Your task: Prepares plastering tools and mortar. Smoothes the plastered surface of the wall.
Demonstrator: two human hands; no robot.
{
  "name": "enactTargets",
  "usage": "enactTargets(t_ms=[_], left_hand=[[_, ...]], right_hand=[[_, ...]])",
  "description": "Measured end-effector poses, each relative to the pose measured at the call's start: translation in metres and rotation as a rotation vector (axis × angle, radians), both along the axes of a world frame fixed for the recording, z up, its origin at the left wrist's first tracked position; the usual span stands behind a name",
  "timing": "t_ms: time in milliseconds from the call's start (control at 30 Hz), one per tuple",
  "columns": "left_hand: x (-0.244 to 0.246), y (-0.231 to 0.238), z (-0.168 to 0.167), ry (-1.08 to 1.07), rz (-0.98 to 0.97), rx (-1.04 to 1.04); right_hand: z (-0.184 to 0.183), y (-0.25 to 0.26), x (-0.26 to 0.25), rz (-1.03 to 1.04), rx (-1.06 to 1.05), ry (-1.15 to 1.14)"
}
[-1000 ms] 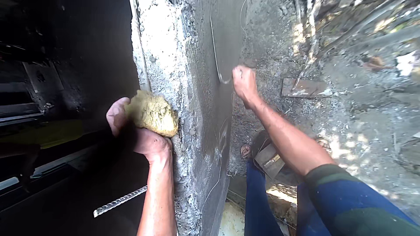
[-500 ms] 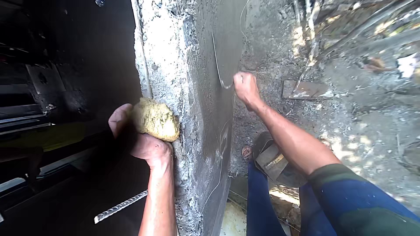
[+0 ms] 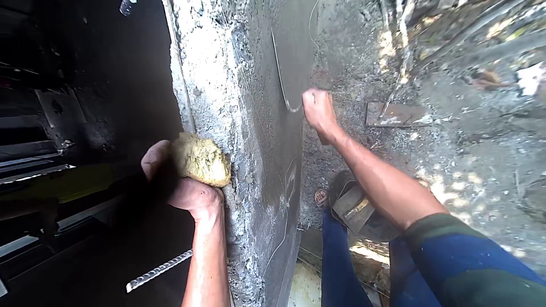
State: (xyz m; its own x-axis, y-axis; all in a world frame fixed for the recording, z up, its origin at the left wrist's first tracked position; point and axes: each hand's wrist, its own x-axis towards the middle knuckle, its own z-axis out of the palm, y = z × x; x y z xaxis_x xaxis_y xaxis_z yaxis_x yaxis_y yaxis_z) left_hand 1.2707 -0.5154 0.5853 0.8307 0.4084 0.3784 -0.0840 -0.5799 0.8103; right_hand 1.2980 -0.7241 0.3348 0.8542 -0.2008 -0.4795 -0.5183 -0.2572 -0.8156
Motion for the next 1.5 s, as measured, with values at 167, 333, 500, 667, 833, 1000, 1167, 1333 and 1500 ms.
enactTargets(t_ms=[167, 333, 500, 667, 833, 1000, 1167, 1333, 1500], left_hand=[[0.0, 0.003, -0.001, -0.004, -0.012, -0.007], [0.0, 0.0, 0.001, -0.001, 0.019, -0.023], [0.0, 0.0, 0.001, -0.005, -0.018, -0.026], [-0.001, -0.002, 0.002, 0.006, -0.004, -0.027], [0.0, -0.003, 0.003, 0.008, 0.001, -0.039], [0.0, -0.004, 0.001, -0.002, 0.019, -0.023], [-0.001, 0.0, 0.001, 0.014, -0.006, -0.026], [0.001, 0.002, 0.002, 0.027, -0.035, -0.044], [0.001, -0.004, 0.004, 0.002, -0.063, -0.031]], right_hand=[[0.001, 0.001, 0.01, 0.021, 0.014, 0.054], [0.015, -0.006, -0.002, 0.033, -0.006, 0.047], [0.007, -0.004, 0.023, 0.016, 0.031, 0.077], [0.014, -0.008, -0.007, 0.055, 0.014, 0.102], [-0.006, -0.003, 0.027, 0.017, 0.034, 0.122], [0.001, 0.003, -0.005, 0.015, 0.046, 0.125], [-0.018, -0.002, 0.029, -0.01, 0.056, 0.164], [-0.001, -0.002, -0.003, 0.04, 0.081, 0.172], [-0.029, -0.007, 0.043, -0.026, 0.078, 0.234]])
